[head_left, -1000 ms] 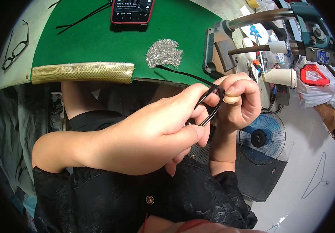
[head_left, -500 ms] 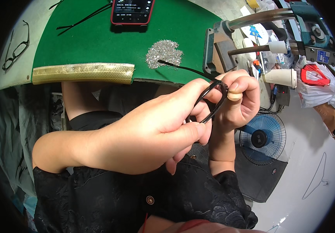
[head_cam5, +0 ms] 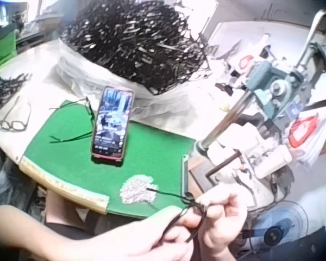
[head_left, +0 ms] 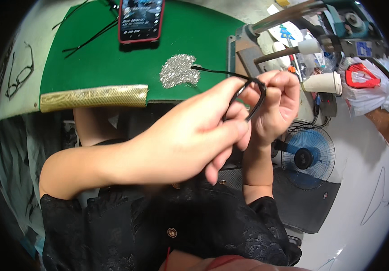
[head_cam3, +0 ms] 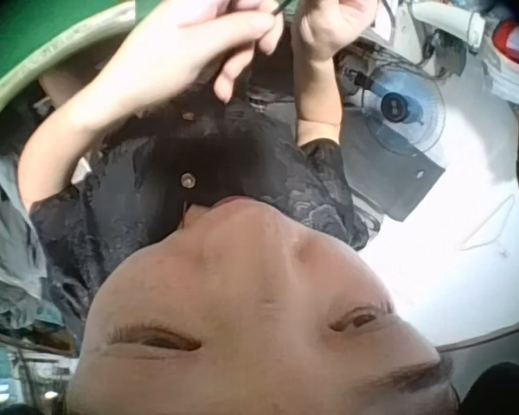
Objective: The person repeatedly picks up black eyeglass frames and small metal components from a green work surface, then uses a white cylindrical tool to press or seat the components into the frame. The person handles frames one at a time, places finished units aside, and continues the cycle.
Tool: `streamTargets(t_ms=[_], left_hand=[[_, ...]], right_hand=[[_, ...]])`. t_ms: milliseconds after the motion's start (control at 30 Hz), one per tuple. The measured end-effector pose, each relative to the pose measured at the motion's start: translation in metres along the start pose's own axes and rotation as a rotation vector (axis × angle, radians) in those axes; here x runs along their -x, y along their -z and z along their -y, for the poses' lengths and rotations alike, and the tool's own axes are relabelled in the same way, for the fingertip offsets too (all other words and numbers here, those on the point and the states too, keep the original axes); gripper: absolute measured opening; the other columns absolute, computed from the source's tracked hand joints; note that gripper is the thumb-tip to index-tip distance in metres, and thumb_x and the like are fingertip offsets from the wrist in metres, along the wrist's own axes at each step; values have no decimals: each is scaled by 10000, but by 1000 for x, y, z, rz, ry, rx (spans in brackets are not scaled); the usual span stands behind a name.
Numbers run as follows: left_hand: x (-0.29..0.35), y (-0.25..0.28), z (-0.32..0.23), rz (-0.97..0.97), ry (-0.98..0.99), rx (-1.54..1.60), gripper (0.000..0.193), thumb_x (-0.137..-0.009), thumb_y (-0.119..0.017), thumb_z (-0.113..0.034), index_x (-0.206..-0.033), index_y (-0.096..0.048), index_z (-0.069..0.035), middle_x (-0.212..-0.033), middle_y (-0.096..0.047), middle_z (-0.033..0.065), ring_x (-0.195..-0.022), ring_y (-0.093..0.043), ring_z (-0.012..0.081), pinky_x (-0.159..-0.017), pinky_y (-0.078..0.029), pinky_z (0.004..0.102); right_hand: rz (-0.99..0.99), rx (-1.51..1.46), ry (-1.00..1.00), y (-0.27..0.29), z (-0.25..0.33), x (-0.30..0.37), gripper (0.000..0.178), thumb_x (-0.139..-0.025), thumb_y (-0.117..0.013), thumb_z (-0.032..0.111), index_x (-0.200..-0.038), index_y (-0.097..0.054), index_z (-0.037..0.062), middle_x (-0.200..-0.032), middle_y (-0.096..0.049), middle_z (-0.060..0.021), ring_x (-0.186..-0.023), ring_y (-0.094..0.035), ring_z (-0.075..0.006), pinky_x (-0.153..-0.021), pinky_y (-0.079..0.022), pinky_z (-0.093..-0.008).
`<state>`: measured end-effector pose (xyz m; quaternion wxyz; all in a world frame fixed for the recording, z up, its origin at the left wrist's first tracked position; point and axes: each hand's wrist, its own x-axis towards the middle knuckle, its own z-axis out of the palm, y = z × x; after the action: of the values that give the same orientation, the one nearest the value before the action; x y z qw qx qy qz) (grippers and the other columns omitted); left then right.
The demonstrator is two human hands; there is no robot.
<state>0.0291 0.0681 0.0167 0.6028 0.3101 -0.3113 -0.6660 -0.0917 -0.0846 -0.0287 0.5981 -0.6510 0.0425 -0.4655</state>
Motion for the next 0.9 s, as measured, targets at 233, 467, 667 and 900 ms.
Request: streamTargets(t_ms=[233,467,667,900], left_hand=[[-99,-9,-20,-150,-171,-108,294,-917,-507,-132,-1157,-423,16,-789,-597,65,-564,-569,123,-483,-431,225],[-145,-33,-26,-211,-237,-95,259,-906,-509,-67,-1131,-396,-3,-848,-576,101,-661,-553,127,-584,-538,294],[-167,-40,-24,-273,-297,-50,242,-907,-492,-33,-1115,-370,-4,-877,-573,143,-676,-572,161,-602,-566,329],[-175,-45,-19,-253,-316,-53,167,-916,-475,-20,-1042,-366,-21,-871,-564,148,-654,-566,158,-582,-561,323]], right_hand=[[-227,15,38,31,-15,-9,292,-969,-568,253,-1119,-499,12,-953,-566,-49,-779,-529,-101,-672,-441,-218],[-396,163,-70,46,-19,17,261,-963,-590,289,-1004,-527,39,-780,-523,7,-657,-453,-47,-579,-360,-183],[-362,194,-122,61,-14,24,258,-970,-574,283,-954,-522,32,-785,-509,-5,-631,-495,-86,-580,-369,-204],[-376,242,-10,68,4,3,222,-990,-534,235,-983,-532,13,-784,-525,-13,-630,-491,-84,-583,-363,-211]])
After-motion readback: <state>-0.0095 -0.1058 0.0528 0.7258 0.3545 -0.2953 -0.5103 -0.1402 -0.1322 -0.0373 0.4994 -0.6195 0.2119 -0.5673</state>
